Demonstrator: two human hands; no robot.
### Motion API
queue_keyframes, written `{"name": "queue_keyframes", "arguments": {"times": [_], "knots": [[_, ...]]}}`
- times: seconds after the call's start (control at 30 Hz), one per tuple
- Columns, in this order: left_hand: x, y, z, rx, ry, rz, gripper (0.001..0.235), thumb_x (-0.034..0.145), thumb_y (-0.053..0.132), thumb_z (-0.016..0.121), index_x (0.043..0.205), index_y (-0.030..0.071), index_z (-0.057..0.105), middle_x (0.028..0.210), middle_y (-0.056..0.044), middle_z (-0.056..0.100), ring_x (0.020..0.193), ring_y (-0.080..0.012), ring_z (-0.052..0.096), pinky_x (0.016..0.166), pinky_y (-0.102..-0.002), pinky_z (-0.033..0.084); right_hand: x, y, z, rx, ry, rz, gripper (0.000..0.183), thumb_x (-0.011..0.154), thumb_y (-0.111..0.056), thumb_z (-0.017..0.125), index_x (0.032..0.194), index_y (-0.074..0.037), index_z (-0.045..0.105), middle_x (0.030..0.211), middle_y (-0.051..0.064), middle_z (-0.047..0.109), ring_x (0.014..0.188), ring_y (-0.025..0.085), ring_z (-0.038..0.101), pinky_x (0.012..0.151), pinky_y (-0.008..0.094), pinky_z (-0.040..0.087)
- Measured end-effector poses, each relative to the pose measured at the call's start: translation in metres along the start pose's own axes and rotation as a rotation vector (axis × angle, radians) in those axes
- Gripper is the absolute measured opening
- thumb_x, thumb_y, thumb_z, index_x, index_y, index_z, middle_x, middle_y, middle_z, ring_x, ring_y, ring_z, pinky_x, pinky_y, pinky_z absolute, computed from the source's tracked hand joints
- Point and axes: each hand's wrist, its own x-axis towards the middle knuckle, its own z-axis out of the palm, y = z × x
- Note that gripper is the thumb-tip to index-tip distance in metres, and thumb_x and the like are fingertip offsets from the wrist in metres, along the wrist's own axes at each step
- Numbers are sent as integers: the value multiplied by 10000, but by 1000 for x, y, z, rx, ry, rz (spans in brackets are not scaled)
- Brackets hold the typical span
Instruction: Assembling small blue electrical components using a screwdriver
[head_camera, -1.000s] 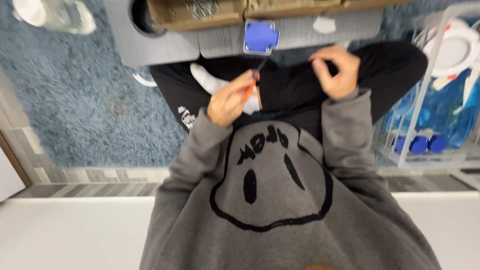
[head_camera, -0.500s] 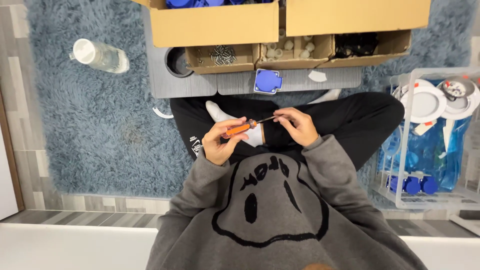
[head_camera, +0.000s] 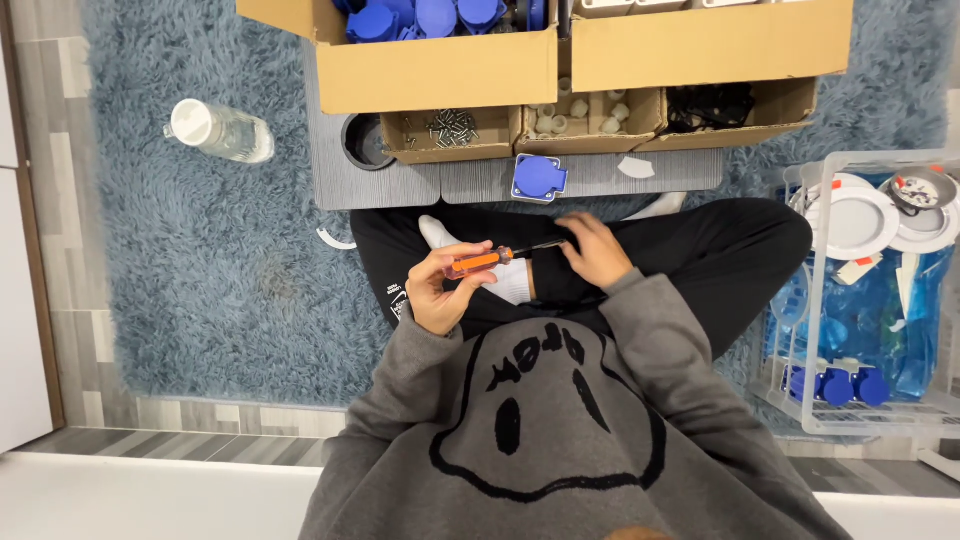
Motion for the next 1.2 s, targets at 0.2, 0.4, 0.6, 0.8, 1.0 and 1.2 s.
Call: {"name": "queue_keyframes", "arguments": {"times": [0.2,0.4,0.6,0.8,1.0,1.2], "knots": [[4,-3,4,61,-24,44,491,851,-116,881,1146,-29,499,1094,-322,785,995,-513,805,730,-452,678,57,53,45,-311,-335,239,362,1144,-304,549,1445,-175,705,1416,301,705,1223,507,733,1024,609,594],[-3,-9,-5,41,21,3,439,861,-111,876,1111,-57,518,1092,-336,781,1012,-510,803,722,-427,679,78,94,87,-365,-360,226,428,1096,-359,555,1403,-120,733,1437,331,654,1231,550,703,1006,625,601],[-1,0,-10,21,33,-35,407,843,-119,888,1061,-76,547,1085,-338,784,1016,-519,800,719,-444,683,78,135,114,-632,-218,244,494,1035,-456,602,1265,-65,798,1258,262,776,1260,481,704,1142,659,421],[0,1,-9,33,32,-12,393,843,-111,896,1041,-77,559,1074,-321,786,1021,-518,801,748,-453,679,83,126,102,-517,-354,386,450,991,-273,628,1378,-65,727,1385,268,705,1284,507,666,1020,646,558],[3,6,-7,49,22,-5,404,847,-105,899,1052,-67,553,1081,-313,788,1023,-514,801,762,-450,673,82,75,70,-382,-435,437,418,1038,-242,574,1432,-152,679,1408,219,710,1248,485,719,1020,642,577],[4,9,-4,72,35,5,460,838,-110,900,1122,-50,544,1082,-320,781,1022,-521,799,772,-466,675,78,83,73,-444,-464,416,411,984,-160,743,1394,-132,737,1392,227,737,1221,478,743,991,614,602]]}}
